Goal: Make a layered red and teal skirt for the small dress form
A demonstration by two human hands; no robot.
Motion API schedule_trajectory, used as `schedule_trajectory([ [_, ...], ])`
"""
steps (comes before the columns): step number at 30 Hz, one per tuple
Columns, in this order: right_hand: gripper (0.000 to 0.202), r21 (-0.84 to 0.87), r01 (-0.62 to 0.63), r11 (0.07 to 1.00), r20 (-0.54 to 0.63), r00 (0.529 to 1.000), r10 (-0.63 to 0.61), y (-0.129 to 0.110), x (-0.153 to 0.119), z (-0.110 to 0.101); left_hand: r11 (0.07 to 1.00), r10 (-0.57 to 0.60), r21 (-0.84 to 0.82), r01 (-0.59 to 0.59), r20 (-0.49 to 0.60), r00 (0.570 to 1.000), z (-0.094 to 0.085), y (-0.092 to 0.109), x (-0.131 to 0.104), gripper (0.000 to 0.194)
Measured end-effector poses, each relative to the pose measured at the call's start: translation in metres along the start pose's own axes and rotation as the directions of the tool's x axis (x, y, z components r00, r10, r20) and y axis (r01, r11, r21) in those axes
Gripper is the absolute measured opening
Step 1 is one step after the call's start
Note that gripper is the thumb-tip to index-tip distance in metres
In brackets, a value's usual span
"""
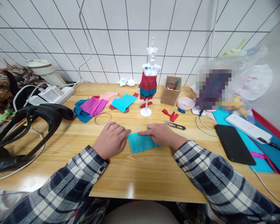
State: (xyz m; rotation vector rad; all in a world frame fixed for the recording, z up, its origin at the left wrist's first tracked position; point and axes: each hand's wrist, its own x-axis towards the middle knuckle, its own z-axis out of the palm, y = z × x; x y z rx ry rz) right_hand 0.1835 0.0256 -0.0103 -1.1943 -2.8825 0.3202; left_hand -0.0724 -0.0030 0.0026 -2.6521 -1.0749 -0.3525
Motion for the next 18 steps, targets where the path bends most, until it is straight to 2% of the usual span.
schedule_trajectory([
  [3, 0.054, -0.017, 0.01, 1.0, -0.007, 1.0, -0.01, 0.001, 0.0, 0.001, 0.996, -0.047, -0.072, 0.044, -0.039, 0.998, 0.0, 0.014, 0.0, 0.04],
  [5, 0.053, -0.03, 0.017, 0.999, -0.01, 1.0, -0.017, 0.001, -0.001, 0.002, 0.995, -0.073, -0.071, 0.072, 0.0, 0.997, 0.002, 0.027, 0.0, 0.049],
  [8, 0.052, -0.038, 0.026, 0.999, -0.013, 1.0, -0.026, 0.001, -0.001, 0.001, 0.992, -0.101, -0.06, 0.107, 0.086, 0.991, 0.006, 0.04, -0.001, 0.05],
  [12, 0.052, -0.022, 0.018, 1.0, -0.016, 1.0, -0.019, 0.0, -0.002, 0.001, 0.992, -0.107, -0.049, 0.114, 0.124, 0.986, 0.007, 0.04, -0.001, 0.045],
  [18, 0.051, 0.016, 0.011, 1.0, -0.023, 1.0, -0.011, 0.0, -0.002, -0.001, 0.994, -0.106, -0.007, 0.108, 0.096, 0.99, 0.006, 0.033, -0.008, 0.044],
])
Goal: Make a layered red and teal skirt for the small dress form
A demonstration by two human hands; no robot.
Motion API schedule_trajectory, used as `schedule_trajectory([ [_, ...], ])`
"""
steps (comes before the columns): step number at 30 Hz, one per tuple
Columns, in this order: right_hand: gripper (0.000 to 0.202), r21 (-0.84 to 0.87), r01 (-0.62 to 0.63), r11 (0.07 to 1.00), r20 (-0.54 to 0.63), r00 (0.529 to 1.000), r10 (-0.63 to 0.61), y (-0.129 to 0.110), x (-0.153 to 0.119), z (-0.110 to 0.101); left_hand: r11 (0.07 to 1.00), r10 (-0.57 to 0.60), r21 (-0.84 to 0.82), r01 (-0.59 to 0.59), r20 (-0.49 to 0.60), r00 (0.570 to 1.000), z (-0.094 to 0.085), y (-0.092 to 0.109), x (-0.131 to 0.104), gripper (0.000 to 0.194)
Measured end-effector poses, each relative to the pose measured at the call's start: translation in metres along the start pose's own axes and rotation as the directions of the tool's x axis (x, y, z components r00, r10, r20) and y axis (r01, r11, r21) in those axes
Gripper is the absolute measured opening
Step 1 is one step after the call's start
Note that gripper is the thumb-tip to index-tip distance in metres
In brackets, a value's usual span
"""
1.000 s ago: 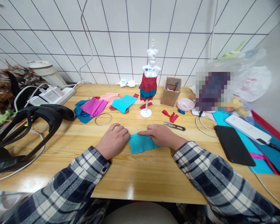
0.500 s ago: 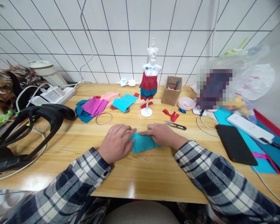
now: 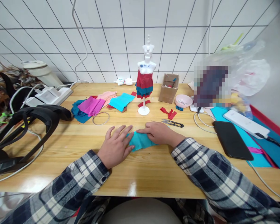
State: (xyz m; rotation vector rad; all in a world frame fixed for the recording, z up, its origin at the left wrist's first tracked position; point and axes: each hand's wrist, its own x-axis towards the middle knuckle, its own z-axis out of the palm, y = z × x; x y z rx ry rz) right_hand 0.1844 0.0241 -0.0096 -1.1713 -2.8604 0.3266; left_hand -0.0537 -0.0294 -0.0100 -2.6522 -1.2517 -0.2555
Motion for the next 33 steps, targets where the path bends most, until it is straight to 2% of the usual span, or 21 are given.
schedule_trajectory([
  [11, 0.051, 0.031, 0.019, 0.999, -0.017, 1.0, -0.018, 0.003, -0.001, 0.001, 0.995, -0.087, 0.039, 0.093, -0.131, 0.988, -0.007, -0.001, -0.008, 0.028],
  [18, 0.05, 0.048, 0.018, 0.999, -0.025, 1.0, -0.017, 0.002, 0.0, 0.003, 0.988, -0.126, 0.074, 0.133, -0.087, 0.988, -0.006, 0.0, -0.007, 0.027],
  [22, 0.048, 0.192, 0.033, 0.981, -0.119, 0.993, -0.011, 0.007, -0.006, 0.002, 0.988, -0.118, 0.083, 0.128, -0.112, 0.987, -0.006, -0.004, -0.005, 0.025],
  [25, 0.034, 0.292, 0.045, 0.955, -0.24, 0.97, 0.028, 0.018, -0.018, -0.003, 0.987, -0.131, 0.081, 0.141, -0.125, 0.984, -0.008, -0.012, -0.006, 0.024],
  [27, 0.027, 0.292, -0.038, 0.956, -0.275, 0.954, 0.121, 0.026, -0.029, -0.008, 0.982, -0.162, 0.073, 0.173, -0.136, 0.977, -0.01, -0.019, -0.004, 0.025],
  [30, 0.023, 0.222, -0.222, 0.949, -0.208, 0.941, 0.269, 0.034, -0.041, -0.01, 0.967, -0.239, 0.052, 0.248, -0.142, 0.961, -0.014, -0.03, 0.009, 0.027],
  [33, 0.02, 0.169, -0.314, 0.934, -0.153, 0.928, 0.339, 0.035, -0.044, -0.007, 0.972, -0.228, -0.068, 0.226, -0.023, 0.973, -0.016, -0.034, 0.035, 0.032],
])
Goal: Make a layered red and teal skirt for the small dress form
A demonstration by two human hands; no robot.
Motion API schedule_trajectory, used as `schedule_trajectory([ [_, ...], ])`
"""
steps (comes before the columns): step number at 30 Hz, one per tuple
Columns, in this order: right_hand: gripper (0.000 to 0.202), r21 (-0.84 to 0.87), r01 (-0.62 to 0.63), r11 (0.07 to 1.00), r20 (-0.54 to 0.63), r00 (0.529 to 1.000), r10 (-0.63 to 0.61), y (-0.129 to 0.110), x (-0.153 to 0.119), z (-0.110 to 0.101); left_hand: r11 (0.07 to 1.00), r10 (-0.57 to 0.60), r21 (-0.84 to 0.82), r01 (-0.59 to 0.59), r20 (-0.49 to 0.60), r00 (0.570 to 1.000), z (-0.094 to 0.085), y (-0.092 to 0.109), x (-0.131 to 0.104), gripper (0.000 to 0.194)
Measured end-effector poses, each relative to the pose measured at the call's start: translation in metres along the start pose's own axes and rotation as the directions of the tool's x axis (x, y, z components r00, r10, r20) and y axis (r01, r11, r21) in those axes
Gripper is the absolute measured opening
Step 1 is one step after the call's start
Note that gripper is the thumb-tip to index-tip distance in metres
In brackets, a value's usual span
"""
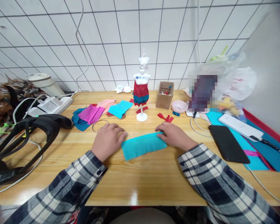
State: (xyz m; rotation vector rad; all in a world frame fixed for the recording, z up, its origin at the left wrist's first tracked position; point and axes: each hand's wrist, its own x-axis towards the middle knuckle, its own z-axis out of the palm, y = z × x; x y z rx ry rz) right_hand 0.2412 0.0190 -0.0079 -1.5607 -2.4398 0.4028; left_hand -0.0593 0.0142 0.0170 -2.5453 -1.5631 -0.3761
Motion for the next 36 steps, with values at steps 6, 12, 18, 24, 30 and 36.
schedule_trajectory([
  [6, 0.006, 0.077, 0.004, 0.997, -0.018, 1.0, -0.003, -0.003, 0.003, 0.005, 0.956, 0.09, -0.289, -0.051, 0.123, 0.988, 0.021, 0.029, 0.036, 0.043],
  [12, 0.003, 0.251, 0.038, 0.967, 0.003, 0.999, -0.04, -0.006, 0.002, 0.0, 0.93, 0.106, -0.366, -0.048, 0.141, 0.984, 0.03, 0.024, 0.029, 0.038],
  [18, 0.026, 0.332, 0.012, 0.943, 0.061, 0.998, -0.034, -0.004, 0.0, 0.001, 0.91, 0.161, -0.407, -0.076, 0.18, 0.97, 0.031, 0.018, 0.03, 0.018],
  [24, 0.027, 0.203, 0.063, 0.977, 0.018, 0.998, -0.068, -0.005, 0.0, 0.0, 0.886, 0.199, -0.455, -0.092, 0.194, 0.961, 0.031, 0.019, 0.029, 0.008],
  [30, 0.021, 0.194, 0.16, 0.968, -0.018, 0.987, -0.16, -0.014, 0.009, 0.014, 0.892, 0.214, -0.439, -0.11, 0.193, 0.958, 0.03, 0.021, 0.027, 0.006],
  [36, 0.019, 0.215, 0.104, 0.971, -0.027, 0.995, -0.101, -0.006, 0.01, 0.016, 0.893, 0.229, -0.424, -0.15, 0.141, 0.963, 0.032, 0.019, 0.029, 0.005],
])
